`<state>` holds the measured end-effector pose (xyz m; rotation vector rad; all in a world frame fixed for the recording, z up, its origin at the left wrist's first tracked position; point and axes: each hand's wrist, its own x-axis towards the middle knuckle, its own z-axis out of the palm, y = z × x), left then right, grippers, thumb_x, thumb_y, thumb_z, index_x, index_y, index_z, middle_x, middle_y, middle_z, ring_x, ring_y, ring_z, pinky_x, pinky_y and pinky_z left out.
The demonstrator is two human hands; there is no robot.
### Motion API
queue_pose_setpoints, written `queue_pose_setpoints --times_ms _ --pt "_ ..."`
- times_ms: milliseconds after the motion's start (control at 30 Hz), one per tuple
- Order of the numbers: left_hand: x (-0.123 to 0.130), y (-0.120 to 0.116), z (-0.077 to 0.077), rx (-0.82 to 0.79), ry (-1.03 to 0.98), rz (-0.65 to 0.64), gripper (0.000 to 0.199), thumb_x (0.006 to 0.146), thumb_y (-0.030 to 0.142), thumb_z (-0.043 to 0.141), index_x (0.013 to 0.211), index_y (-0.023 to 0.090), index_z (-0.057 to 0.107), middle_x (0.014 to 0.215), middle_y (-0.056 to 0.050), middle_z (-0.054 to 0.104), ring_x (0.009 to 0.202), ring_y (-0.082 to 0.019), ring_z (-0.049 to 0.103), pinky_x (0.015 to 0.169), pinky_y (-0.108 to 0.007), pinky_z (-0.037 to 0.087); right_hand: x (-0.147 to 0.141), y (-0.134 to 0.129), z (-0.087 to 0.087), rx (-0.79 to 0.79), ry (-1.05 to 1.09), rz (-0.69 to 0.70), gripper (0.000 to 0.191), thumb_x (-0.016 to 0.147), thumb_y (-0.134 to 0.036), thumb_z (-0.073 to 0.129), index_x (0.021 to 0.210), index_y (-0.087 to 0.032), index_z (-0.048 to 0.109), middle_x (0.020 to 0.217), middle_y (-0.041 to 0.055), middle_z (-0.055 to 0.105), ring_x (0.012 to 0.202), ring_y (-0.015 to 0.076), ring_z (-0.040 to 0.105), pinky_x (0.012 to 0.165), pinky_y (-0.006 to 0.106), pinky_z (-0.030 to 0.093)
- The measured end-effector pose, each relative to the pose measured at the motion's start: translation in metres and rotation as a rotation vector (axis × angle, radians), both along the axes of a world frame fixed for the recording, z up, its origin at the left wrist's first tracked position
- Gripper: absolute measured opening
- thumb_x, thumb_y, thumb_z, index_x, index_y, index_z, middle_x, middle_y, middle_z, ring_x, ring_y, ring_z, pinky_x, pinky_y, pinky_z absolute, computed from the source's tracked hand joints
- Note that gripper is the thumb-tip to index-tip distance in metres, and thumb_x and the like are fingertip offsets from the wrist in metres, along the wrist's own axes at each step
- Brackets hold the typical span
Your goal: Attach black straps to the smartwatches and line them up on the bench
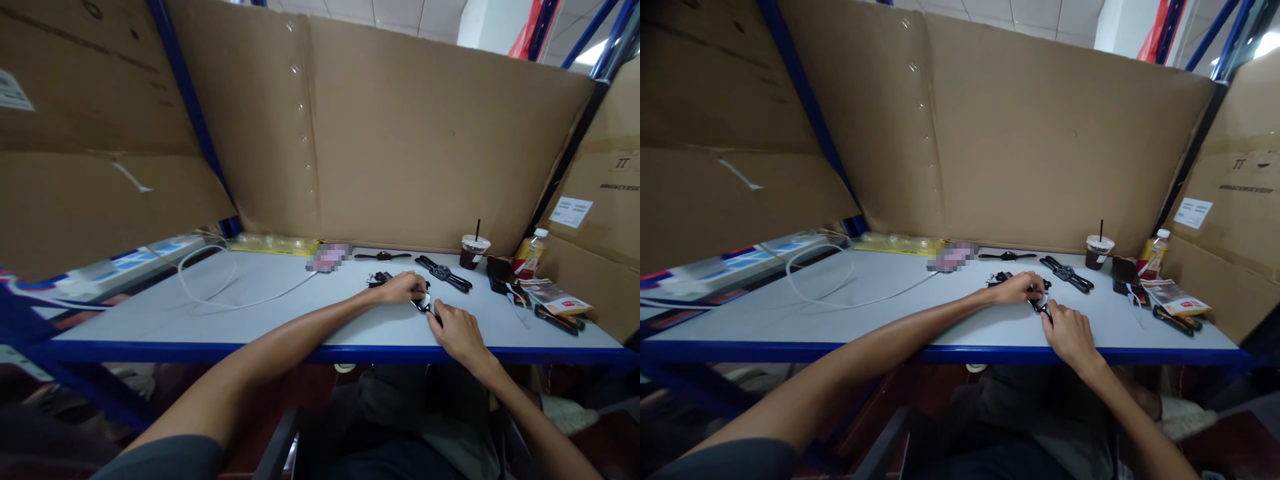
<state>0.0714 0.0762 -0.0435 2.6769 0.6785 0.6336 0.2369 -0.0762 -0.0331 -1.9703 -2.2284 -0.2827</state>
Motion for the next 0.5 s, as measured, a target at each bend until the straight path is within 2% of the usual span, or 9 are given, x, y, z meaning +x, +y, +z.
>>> queue_pose_setpoints --times_ms 100,167,333,400,500 --pt "0.001 0.009 -0.002 -0.179 -0.136 0.010 0.010 0.086 0.022 0.066 0.092 0.015 0.070 0.089 -0.003 0.072 0.082 -0.016 0.063 0.076 -0.026 0.046 0.000 0.001 -0.001 0.000 0.001 0.000 0.023 0.105 -0.034 0.045 0.115 -0.022 0.062 0.103 0.0051 0.077 0.089 0.0222 0.072 0.065 0.030 0.032" --pt "-0.001 0.017 -0.001 -0.244 -0.247 0.051 0.012 0.087 0.025 0.064 0.090 0.014 0.068 0.086 -0.003 0.070 0.079 -0.015 0.062 0.072 -0.024 0.046 0.001 0.000 0.000 -0.007 -0.002 -0.002 0.024 0.105 -0.035 0.045 0.116 -0.022 0.062 0.103 0.0057 0.077 0.090 0.0223 0.072 0.065 0.029 0.033" --pt "-0.014 0.036 0.005 -0.167 -0.432 0.301 0.014 0.084 0.024 0.063 0.091 0.013 0.068 0.082 -0.002 0.069 0.075 -0.014 0.061 0.073 -0.026 0.048 0.000 0.000 0.000 -0.019 -0.011 -0.013 0.027 0.104 -0.041 0.047 0.113 -0.021 0.062 0.104 0.0065 0.076 0.092 0.0229 0.072 0.067 0.029 0.036" --pt "-0.022 0.042 0.005 -0.136 -0.418 0.402 0.013 0.084 0.021 0.060 0.090 0.014 0.069 0.080 -0.002 0.069 0.073 -0.014 0.061 0.073 -0.027 0.049 -0.001 0.000 0.000 -0.026 -0.017 -0.033 0.030 0.104 -0.045 0.047 0.112 -0.021 0.063 0.105 0.0077 0.076 0.092 0.0233 0.072 0.068 0.029 0.037" --pt "-0.034 0.050 0.003 -0.118 -0.387 0.489 0.012 0.082 0.016 0.059 0.087 0.014 0.071 0.077 -0.003 0.069 0.071 -0.015 0.061 0.073 -0.028 0.049 -0.002 0.000 0.002 -0.045 -0.034 -0.071 0.035 0.104 -0.047 0.045 0.111 -0.019 0.065 0.105 0.0103 0.076 0.093 0.0248 0.072 0.070 0.030 0.039"
